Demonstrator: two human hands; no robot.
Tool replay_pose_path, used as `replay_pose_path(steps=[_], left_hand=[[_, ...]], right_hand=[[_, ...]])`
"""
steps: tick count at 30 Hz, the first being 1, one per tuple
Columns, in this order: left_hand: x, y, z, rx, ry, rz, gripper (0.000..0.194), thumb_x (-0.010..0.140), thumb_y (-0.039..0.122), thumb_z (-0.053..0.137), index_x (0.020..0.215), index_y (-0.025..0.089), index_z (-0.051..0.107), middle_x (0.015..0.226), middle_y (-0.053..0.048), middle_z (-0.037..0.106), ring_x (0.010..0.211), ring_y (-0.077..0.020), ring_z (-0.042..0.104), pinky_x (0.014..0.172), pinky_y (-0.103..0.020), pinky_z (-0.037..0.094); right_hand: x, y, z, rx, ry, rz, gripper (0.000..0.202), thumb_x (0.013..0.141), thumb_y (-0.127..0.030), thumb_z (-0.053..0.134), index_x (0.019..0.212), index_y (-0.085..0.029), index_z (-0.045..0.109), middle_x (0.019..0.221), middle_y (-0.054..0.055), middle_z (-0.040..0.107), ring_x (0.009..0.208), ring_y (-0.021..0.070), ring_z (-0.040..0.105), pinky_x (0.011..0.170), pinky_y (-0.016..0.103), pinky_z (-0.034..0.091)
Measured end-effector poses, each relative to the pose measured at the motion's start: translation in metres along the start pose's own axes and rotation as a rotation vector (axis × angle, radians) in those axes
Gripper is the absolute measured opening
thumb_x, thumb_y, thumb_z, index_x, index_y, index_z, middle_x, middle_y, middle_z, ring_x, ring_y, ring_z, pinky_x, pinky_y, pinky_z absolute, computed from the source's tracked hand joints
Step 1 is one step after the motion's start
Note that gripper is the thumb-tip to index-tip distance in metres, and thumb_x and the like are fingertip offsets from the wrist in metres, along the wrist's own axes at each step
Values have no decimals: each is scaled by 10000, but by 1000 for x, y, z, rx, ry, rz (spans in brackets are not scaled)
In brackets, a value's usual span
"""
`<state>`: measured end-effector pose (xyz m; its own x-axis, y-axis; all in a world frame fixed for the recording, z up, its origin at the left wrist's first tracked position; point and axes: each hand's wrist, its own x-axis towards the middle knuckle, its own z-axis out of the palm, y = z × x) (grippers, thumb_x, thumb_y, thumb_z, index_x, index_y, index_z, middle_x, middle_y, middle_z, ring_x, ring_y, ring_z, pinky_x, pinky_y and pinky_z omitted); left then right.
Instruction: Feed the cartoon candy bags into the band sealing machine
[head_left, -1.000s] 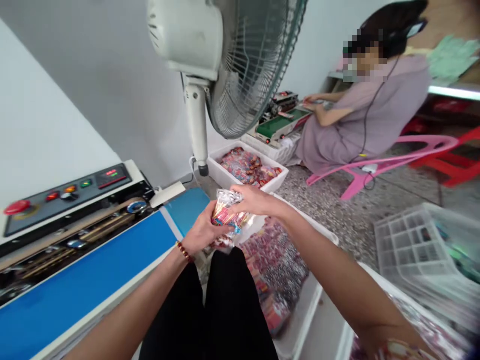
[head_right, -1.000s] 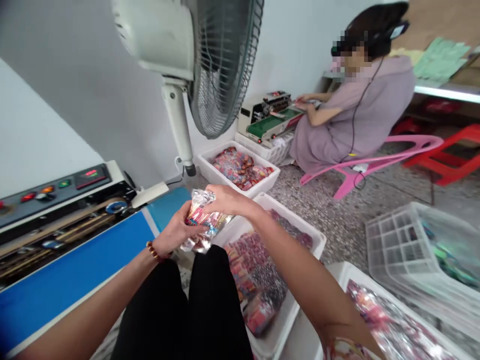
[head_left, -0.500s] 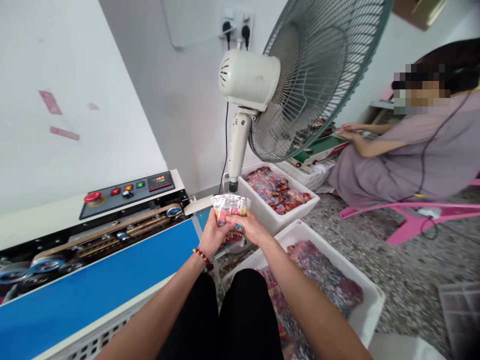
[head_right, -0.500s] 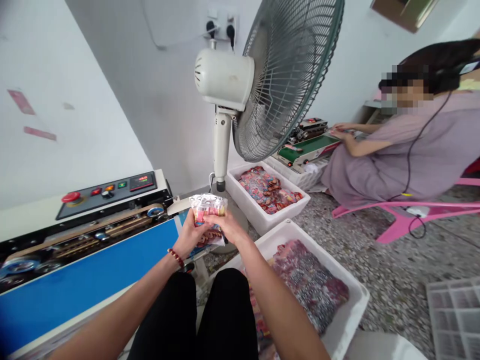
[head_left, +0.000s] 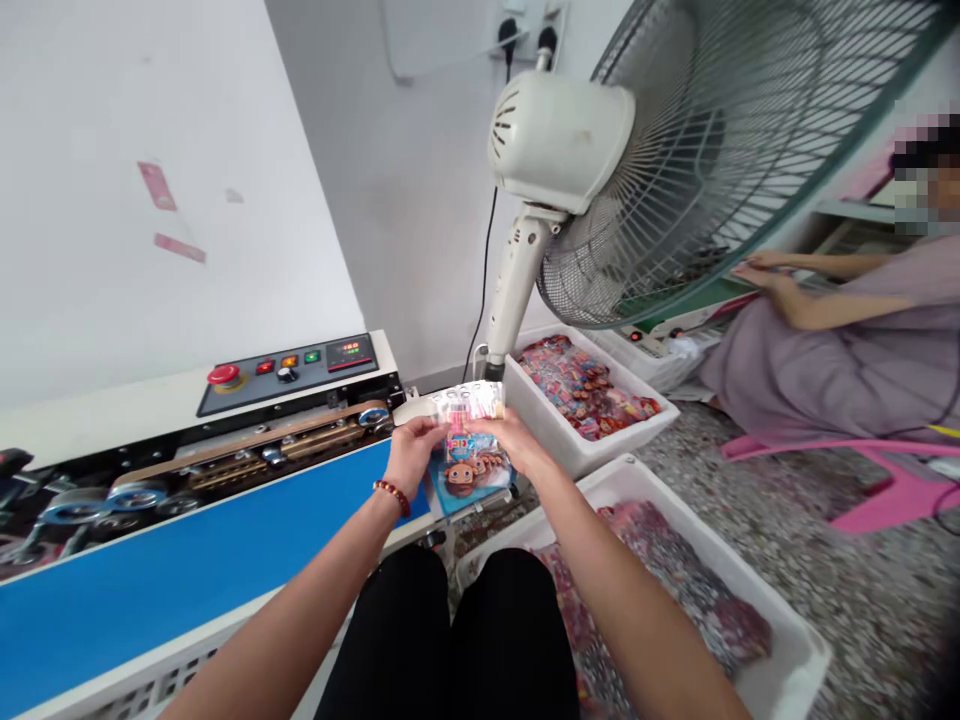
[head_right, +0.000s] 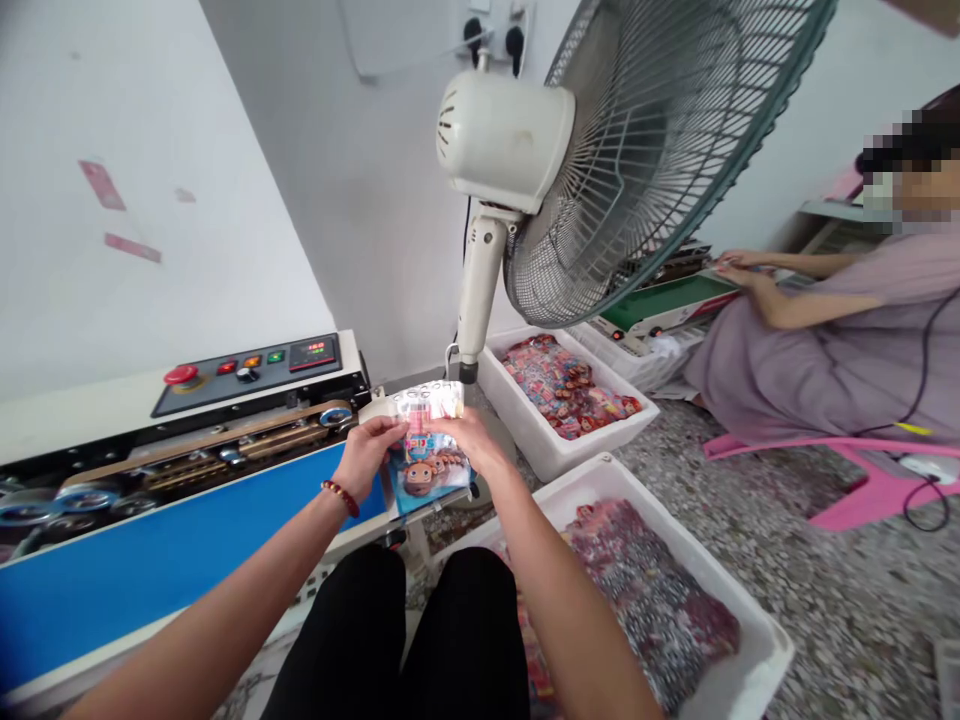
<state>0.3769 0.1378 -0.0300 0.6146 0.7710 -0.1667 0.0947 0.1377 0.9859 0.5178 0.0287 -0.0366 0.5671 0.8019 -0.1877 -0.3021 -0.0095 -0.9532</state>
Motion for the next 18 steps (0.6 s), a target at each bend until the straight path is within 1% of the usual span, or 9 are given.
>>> replay_pose_path(steps=[3,6,8,10,12,14,18], left_hand=[[3,6,-2,-103,-39,-92,467,494,514,871,685,160,635,598,19,570,500,-75,439,422,-190,218],[5,9,-2,-103,12,-134,459,486,493,864,703,146,654,635,2,620,441,-51,405,397,-185,184],[6,8,-1,-100,55,-160,426,505,475,849,685,152,636,591,16,593,416,-52,397,389,-188,171],[9,7,-2,-92,86,-170,370,553,453,814,659,164,610,519,39,529,401,-60,387,387,-194,165],[13,5,-6,-20,123,-169,303,620,426,763,628,175,593,449,52,464,384,-69,365,388,-205,171],[18,3,-14,112,146,-169,261,683,394,706,592,181,585,402,48,430,373,-79,350,394,-216,191],[25,-1,-37,366,158,-172,272,755,358,638,545,191,591,368,30,416,377,-105,377,425,-233,263]], right_hand=[[1,1,0,-3,4,20,395,544,-382,872,881,-200,780,838,37,789,799,275,745,789,363,571],[3,2,1,-20,12,26,406,523,-387,877,870,-203,775,853,39,791,863,291,751,816,367,575],[4,2,1,-28,23,29,406,515,-407,875,852,-207,769,850,42,791,887,302,751,814,368,580],[4,1,2,-49,38,32,403,521,-438,865,835,-208,762,843,47,790,886,308,753,806,370,583],[3,0,2,-75,51,33,406,524,-456,855,828,-206,756,837,52,790,874,310,754,796,371,586],[2,-1,3,-86,55,40,402,525,-452,848,826,-202,753,834,56,789,859,308,756,776,367,589],[2,-1,4,-79,60,69,365,532,-422,838,807,-199,750,817,62,787,813,299,757,727,355,589]])
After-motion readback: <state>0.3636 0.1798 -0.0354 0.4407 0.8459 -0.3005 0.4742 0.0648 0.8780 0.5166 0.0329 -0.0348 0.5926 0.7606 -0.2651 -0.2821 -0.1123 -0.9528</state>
